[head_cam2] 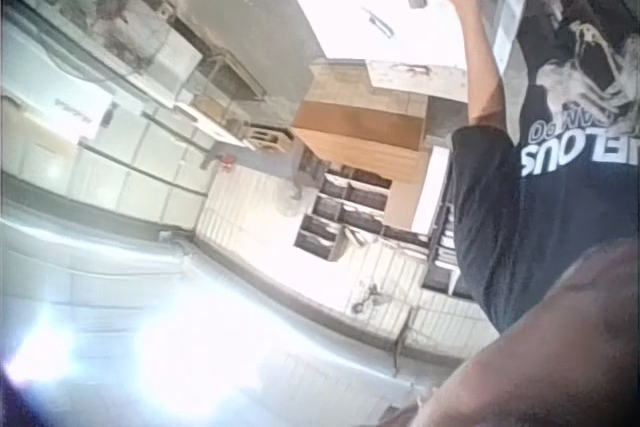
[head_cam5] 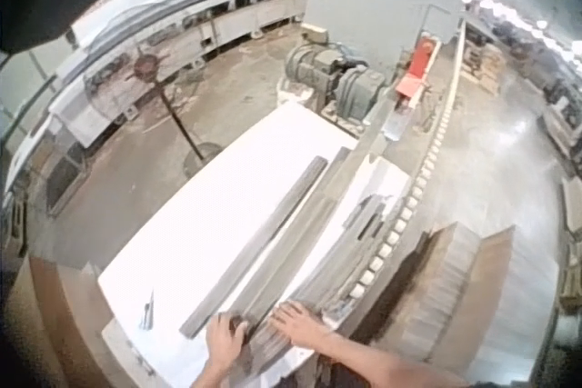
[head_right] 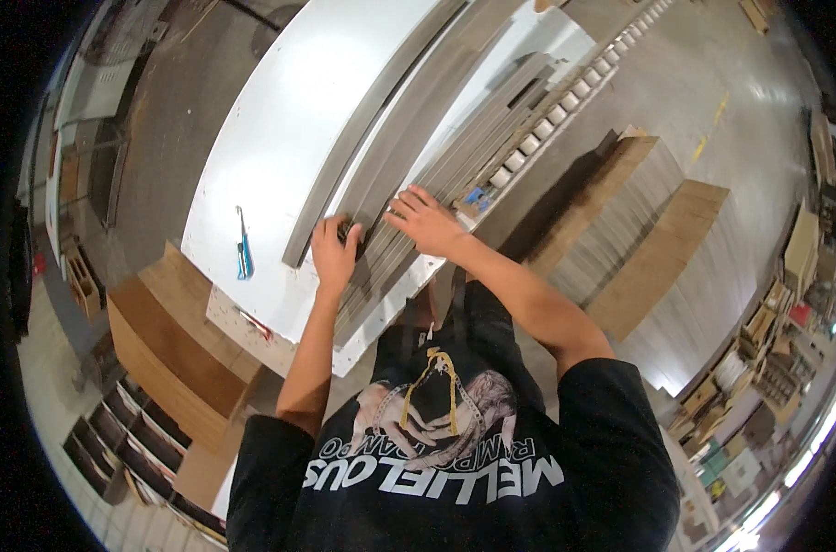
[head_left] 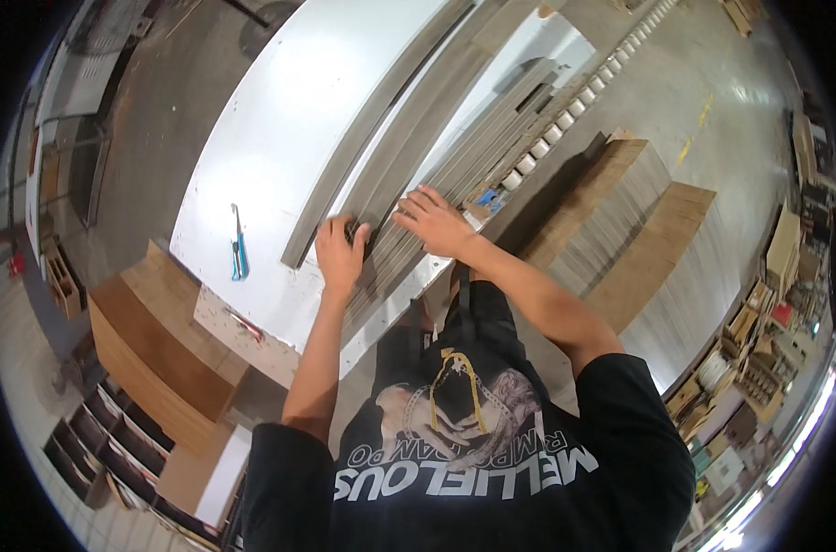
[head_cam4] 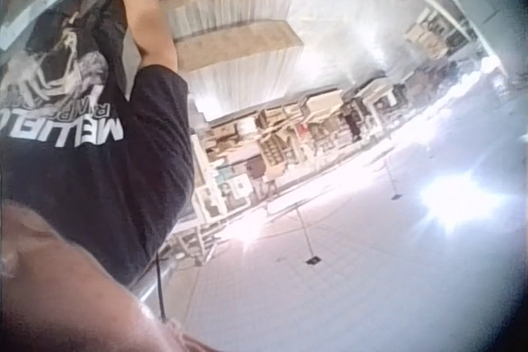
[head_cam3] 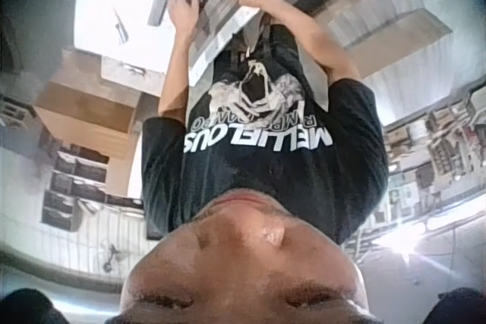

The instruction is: The person is sorting and prepping wood panels, including scraping off debris with a utility knife and stacking them.

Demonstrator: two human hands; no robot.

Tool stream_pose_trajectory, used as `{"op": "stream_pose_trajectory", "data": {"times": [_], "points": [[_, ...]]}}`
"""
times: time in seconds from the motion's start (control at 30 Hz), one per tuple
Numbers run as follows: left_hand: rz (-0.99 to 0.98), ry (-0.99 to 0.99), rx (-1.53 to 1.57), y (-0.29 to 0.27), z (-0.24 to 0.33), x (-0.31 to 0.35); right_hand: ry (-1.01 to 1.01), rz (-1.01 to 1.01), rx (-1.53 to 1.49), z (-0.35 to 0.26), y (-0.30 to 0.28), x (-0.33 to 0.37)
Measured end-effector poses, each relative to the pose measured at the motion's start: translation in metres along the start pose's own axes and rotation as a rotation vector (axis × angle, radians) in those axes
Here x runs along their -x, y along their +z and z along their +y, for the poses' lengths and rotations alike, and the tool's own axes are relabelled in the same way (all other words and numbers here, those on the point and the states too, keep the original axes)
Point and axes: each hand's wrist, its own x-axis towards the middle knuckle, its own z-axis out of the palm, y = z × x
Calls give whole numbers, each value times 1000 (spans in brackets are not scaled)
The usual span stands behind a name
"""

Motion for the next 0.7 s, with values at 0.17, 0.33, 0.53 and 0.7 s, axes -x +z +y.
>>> {"op": "stream_pose_trajectory", "data": {"times": [0.17, 0.33, 0.53, 0.7], "points": [[27, -55, -219, 12, 5, -20, -46, -104, 39, -5, -10, -16], [-70, -32, -256, 10, 1, -25, -31, -128, 31, -7, -11, -15], [-44, -120, -336, -1, -14, -48, -23, -183, 67, -11, -14, -19], [-116, -30, -324, -17, -36, -59, -27, -185, 49, -10, -19, -24]]}}
